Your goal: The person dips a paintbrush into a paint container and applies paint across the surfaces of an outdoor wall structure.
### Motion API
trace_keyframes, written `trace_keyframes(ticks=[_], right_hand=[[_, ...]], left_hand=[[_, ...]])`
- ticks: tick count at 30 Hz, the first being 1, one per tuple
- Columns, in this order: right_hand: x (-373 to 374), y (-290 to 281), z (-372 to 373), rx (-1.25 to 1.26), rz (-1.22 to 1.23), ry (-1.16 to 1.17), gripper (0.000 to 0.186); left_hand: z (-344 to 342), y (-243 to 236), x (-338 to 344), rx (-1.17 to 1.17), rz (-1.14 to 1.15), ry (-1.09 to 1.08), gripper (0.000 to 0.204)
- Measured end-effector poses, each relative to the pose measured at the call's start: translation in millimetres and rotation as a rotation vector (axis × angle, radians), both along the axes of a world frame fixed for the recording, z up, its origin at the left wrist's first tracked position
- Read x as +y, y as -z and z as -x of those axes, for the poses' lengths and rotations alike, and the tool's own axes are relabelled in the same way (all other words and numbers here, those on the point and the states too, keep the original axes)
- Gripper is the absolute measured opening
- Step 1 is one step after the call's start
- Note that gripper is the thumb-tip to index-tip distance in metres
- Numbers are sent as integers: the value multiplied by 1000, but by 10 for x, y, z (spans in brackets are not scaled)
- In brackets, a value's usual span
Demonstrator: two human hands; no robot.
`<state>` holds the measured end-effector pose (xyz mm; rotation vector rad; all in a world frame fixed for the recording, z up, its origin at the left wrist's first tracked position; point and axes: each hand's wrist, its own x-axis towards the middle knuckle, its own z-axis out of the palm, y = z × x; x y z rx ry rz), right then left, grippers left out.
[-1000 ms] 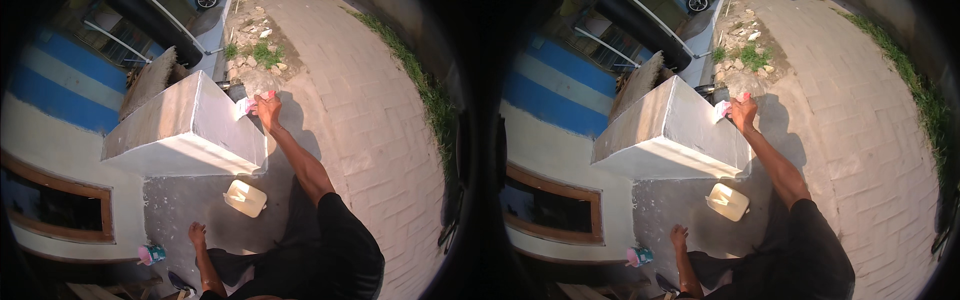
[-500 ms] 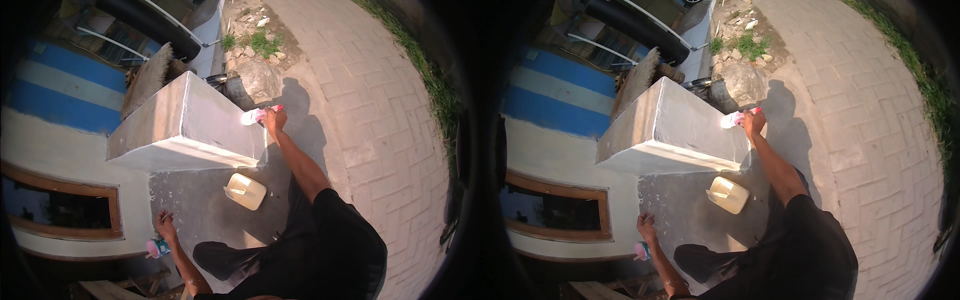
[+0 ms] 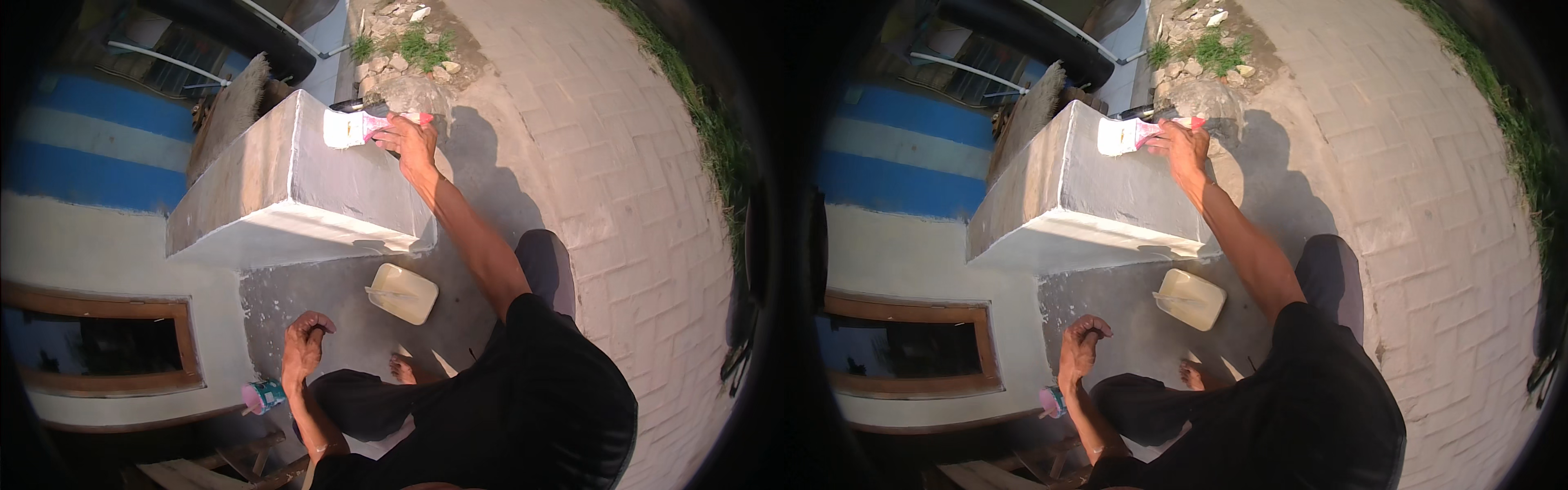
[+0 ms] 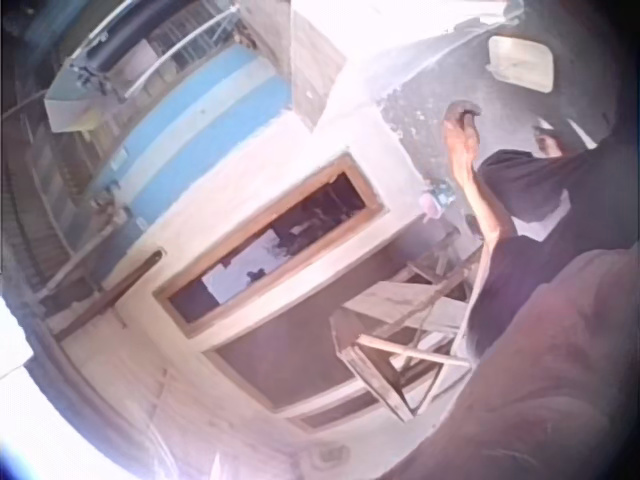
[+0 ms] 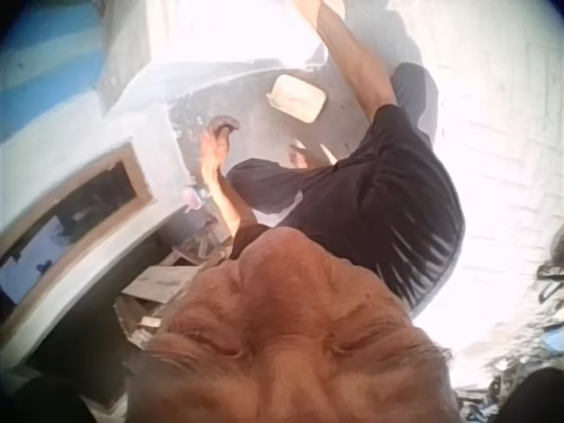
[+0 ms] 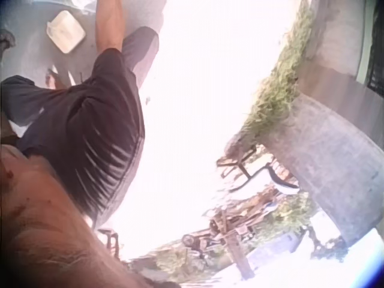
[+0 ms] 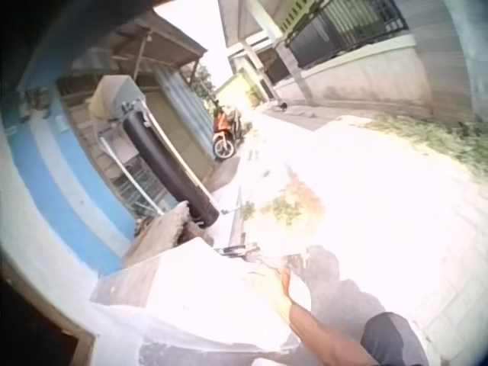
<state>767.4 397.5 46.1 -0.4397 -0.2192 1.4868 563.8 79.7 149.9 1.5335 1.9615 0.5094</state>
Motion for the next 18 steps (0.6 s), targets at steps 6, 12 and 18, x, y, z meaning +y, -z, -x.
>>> trace_keyframes(ticks=[6,12,18], right_hand=[[-405,1383,-110,-473,348,94,18],[-405,235,182,-1142,-81,381,27],[-106,-854,-146,-266,-106,133,23]], left_hand=[[-31,645,152,96,396,271,21],[200,875,111,115,548,274,21],[155,1034,207,47,491,288,21]])
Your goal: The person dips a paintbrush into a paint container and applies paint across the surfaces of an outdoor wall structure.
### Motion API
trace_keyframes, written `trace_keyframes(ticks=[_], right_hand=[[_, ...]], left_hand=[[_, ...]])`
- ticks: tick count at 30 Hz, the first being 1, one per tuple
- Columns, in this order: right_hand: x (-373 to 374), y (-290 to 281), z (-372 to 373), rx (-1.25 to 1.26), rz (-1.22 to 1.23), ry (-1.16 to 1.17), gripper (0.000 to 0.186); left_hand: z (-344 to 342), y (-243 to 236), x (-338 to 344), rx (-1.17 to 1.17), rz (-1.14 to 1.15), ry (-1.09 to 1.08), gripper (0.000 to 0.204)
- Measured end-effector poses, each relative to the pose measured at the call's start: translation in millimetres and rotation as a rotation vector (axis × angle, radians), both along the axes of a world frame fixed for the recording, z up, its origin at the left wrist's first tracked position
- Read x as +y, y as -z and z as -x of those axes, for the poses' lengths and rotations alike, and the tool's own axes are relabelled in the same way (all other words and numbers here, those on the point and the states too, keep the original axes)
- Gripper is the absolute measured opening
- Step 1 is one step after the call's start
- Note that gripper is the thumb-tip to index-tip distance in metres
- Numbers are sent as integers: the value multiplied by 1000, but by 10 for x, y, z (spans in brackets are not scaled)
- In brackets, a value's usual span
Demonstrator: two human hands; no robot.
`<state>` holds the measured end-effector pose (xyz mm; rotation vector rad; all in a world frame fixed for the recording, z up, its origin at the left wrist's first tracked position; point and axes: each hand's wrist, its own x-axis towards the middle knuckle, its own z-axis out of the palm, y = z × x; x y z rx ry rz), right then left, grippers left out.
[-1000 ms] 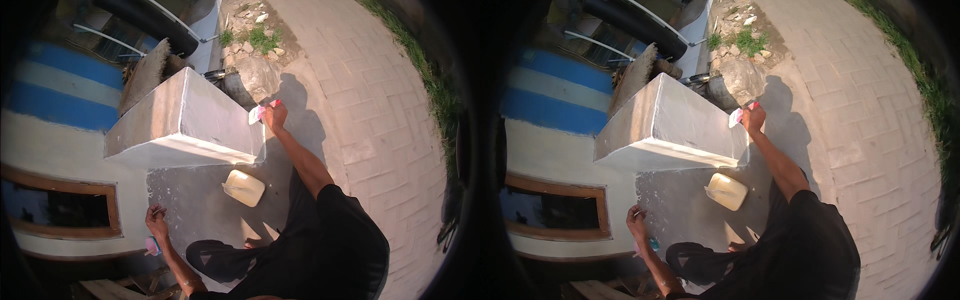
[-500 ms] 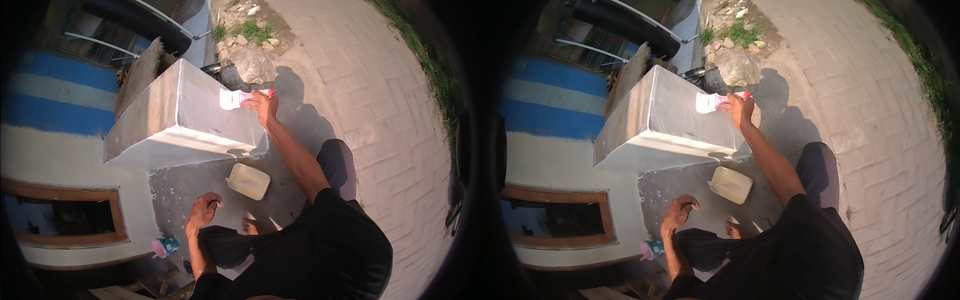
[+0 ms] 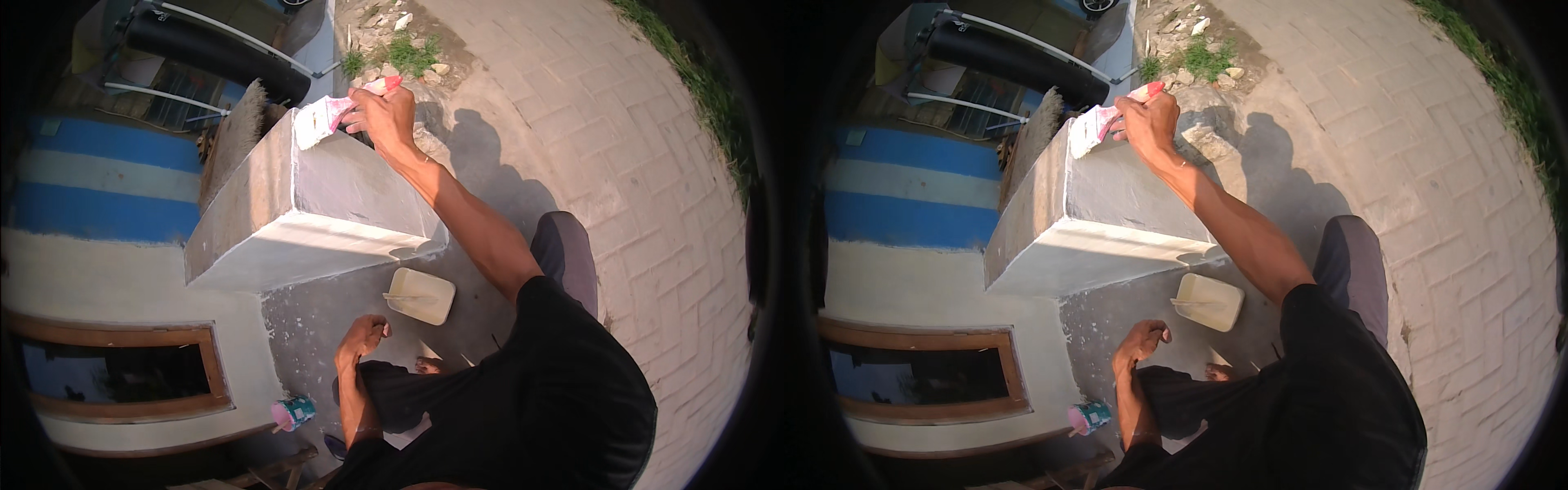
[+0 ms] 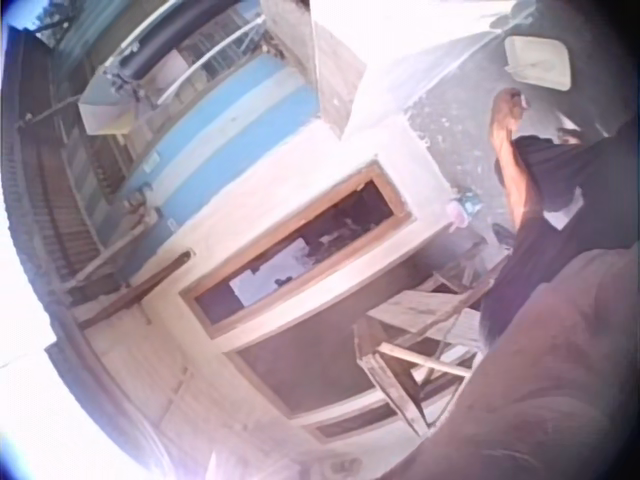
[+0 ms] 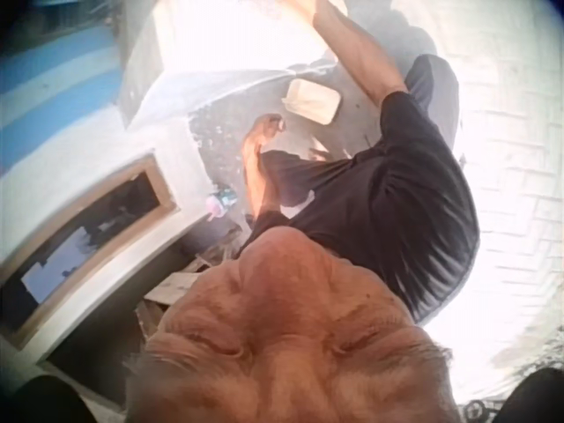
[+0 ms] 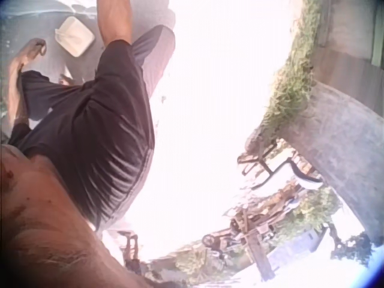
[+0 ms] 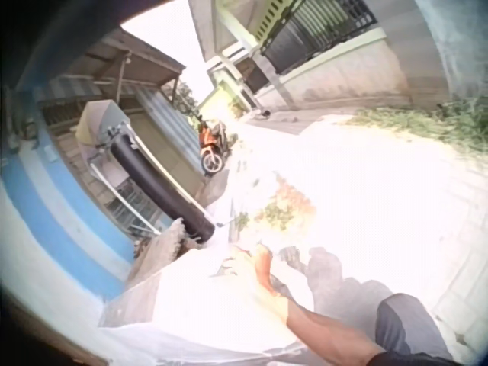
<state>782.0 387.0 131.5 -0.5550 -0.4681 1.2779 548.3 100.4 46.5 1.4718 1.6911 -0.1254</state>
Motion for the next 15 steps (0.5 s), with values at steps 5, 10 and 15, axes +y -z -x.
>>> trace_keyframes(ticks=[5,10,15], right_hand=[[-246,866,313,267,185,-128,25],[-450,2260,53,-230,373,72,12],[-532,1178,305,-755,98,295,36]], left_hand=[[-122,-232,6,78,48,-67,21],[-7,-86,-42,32,40,-78,21],[-1,-185,-67,121,99,-121,22]])
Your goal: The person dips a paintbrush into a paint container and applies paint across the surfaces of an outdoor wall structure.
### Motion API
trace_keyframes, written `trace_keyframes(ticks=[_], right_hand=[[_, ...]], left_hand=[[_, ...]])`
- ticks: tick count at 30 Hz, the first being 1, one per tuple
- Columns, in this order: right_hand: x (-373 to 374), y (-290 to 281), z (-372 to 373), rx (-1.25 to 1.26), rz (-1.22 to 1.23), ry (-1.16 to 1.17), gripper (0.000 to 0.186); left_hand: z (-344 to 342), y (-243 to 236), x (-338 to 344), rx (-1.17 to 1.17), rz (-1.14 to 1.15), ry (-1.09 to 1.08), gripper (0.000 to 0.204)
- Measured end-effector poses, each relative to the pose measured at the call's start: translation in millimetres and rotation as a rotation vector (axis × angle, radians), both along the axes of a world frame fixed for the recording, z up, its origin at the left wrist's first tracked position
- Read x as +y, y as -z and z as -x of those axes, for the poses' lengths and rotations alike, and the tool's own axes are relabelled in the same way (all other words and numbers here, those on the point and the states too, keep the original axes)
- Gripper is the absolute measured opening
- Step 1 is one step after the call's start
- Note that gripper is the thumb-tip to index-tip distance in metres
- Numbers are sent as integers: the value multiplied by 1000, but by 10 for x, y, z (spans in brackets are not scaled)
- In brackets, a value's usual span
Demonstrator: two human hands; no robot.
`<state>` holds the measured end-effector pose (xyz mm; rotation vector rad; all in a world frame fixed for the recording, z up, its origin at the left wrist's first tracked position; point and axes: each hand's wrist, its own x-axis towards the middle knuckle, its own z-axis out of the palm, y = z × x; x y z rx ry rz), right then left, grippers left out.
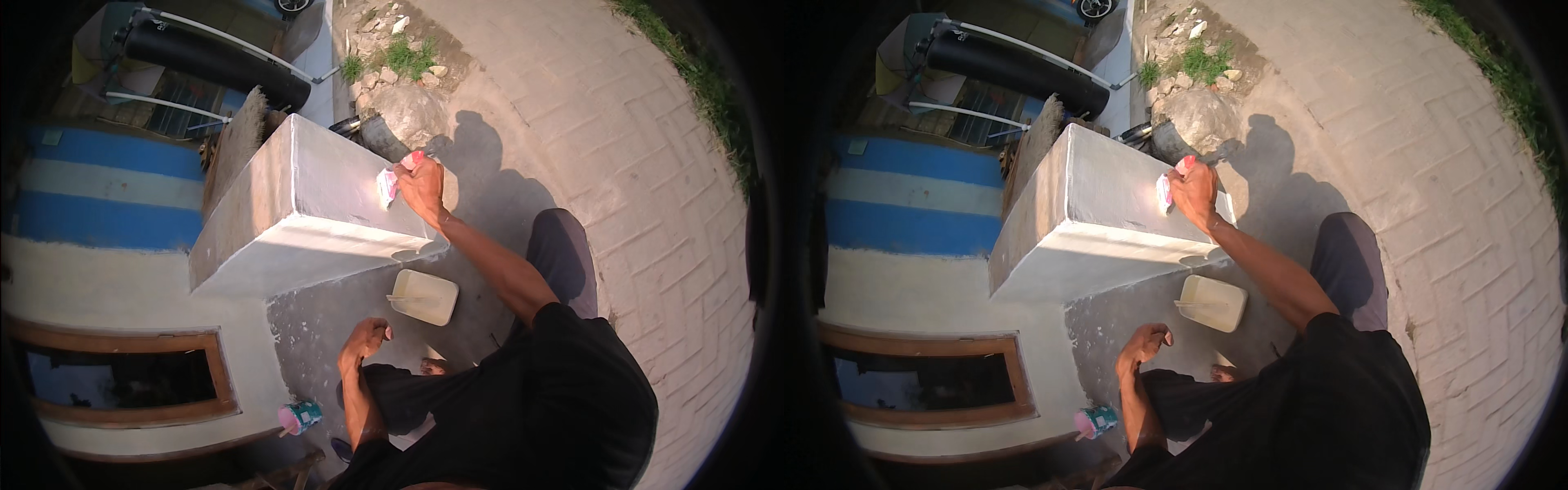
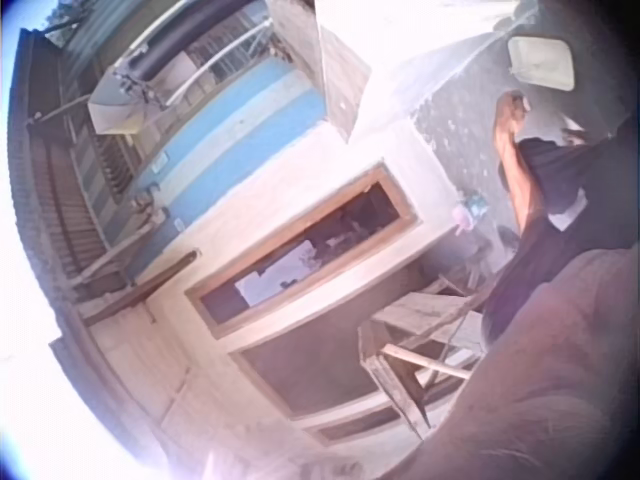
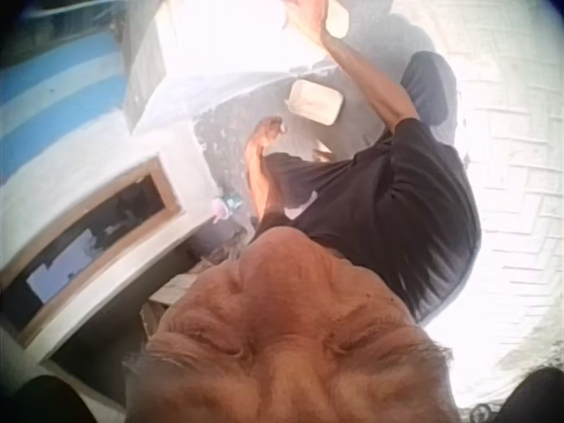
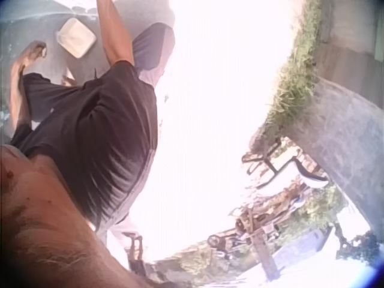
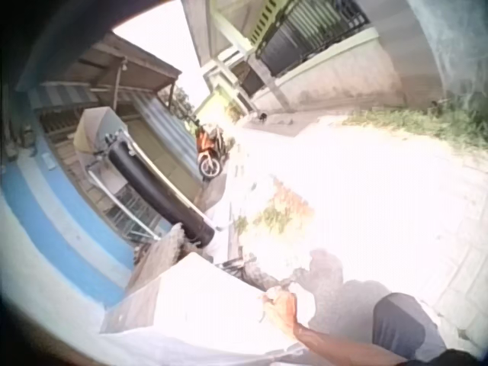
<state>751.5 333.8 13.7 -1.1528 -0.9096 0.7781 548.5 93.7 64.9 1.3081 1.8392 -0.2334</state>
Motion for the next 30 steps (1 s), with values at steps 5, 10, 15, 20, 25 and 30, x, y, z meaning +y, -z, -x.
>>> trace_keyframes(ticks=[5,10,15,20,25,30], right_hand=[[96,-1350,-184,468,-137,-206,17],[-43,-762,-17,1097,15,-392,18],[-297,546,-253,788,269,-235,12],[-382,435,-109,65,192,-70,19],[-314,-1218,-76,439,-124,-274,18],[-338,-908,-216,921,-98,-347,16]], left_hand=[[15,112,23,-50,-32,32,20],[39,60,-11,-58,-56,14,21],[129,251,47,-86,-20,45,22],[135,254,25,-90,-68,64,21],[242,283,-38,-147,-45,5,20],[183,338,12,-176,-45,-23,20]])
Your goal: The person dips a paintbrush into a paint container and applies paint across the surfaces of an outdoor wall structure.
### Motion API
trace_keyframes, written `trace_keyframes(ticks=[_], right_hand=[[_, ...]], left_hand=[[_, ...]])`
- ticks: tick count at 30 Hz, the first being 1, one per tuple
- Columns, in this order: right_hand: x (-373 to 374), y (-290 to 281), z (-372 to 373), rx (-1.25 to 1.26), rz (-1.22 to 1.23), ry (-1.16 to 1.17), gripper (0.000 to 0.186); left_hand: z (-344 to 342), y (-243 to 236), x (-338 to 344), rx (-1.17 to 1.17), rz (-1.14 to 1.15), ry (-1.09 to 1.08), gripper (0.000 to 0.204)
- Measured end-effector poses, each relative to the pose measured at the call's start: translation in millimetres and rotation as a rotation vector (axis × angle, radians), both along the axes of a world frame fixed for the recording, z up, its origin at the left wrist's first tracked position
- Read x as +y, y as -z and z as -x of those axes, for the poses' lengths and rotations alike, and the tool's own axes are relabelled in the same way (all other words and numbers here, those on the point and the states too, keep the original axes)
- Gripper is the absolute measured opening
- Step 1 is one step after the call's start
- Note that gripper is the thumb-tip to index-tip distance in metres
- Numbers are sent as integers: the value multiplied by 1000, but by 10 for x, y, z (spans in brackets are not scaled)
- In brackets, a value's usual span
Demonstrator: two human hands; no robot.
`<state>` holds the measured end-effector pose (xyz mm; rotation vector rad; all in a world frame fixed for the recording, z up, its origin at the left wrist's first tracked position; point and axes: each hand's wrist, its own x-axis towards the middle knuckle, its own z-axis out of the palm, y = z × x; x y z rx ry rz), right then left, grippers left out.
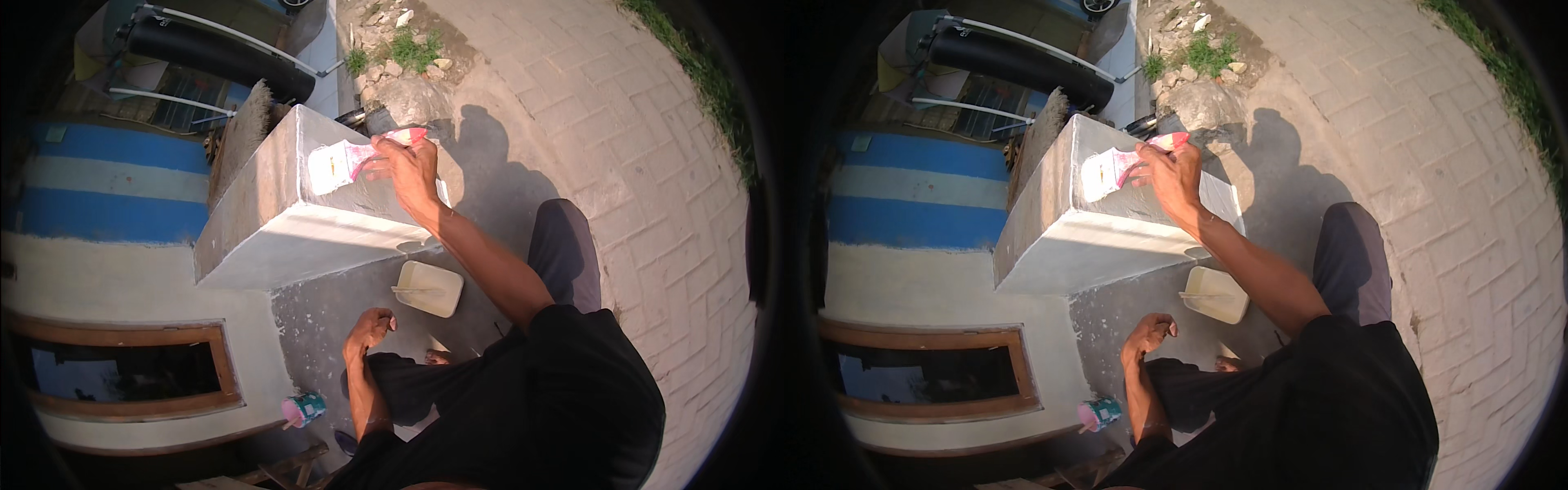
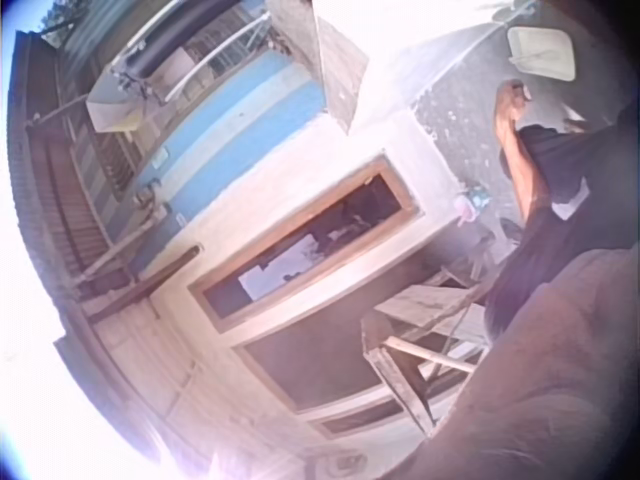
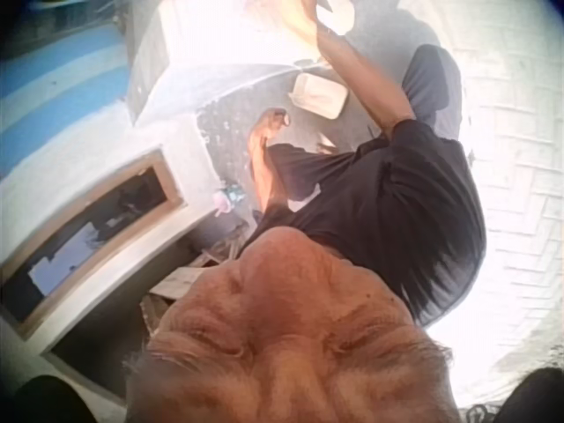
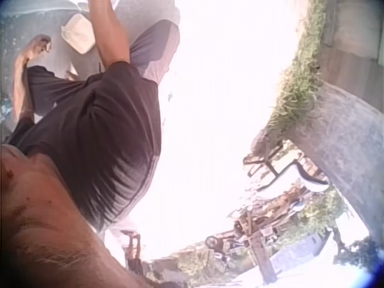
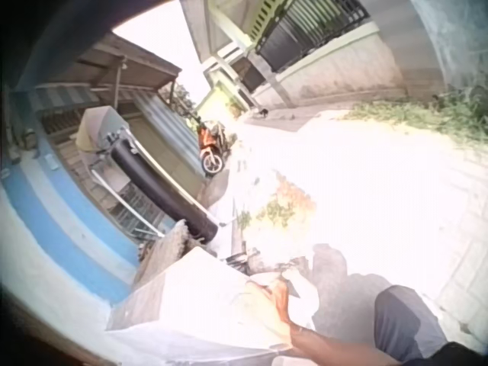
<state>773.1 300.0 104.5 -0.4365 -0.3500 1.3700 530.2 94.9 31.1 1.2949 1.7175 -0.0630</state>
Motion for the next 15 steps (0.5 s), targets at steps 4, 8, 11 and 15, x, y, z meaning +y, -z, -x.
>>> trace_keyframes(ticks=[4,8,11,15], right_hand=[[-249,1118,106,11,287,-57,13],[-294,1745,-4,-494,370,134,21],[-281,1119,145,-955,227,222,22],[-258,-11,104,-633,2,126,15]], left_hand=[[-192,-167,67,58,70,8,19],[-244,-270,33,33,33,30,22],[-177,-253,-15,53,6,34,22],[-333,-281,69,102,35,69,21]])
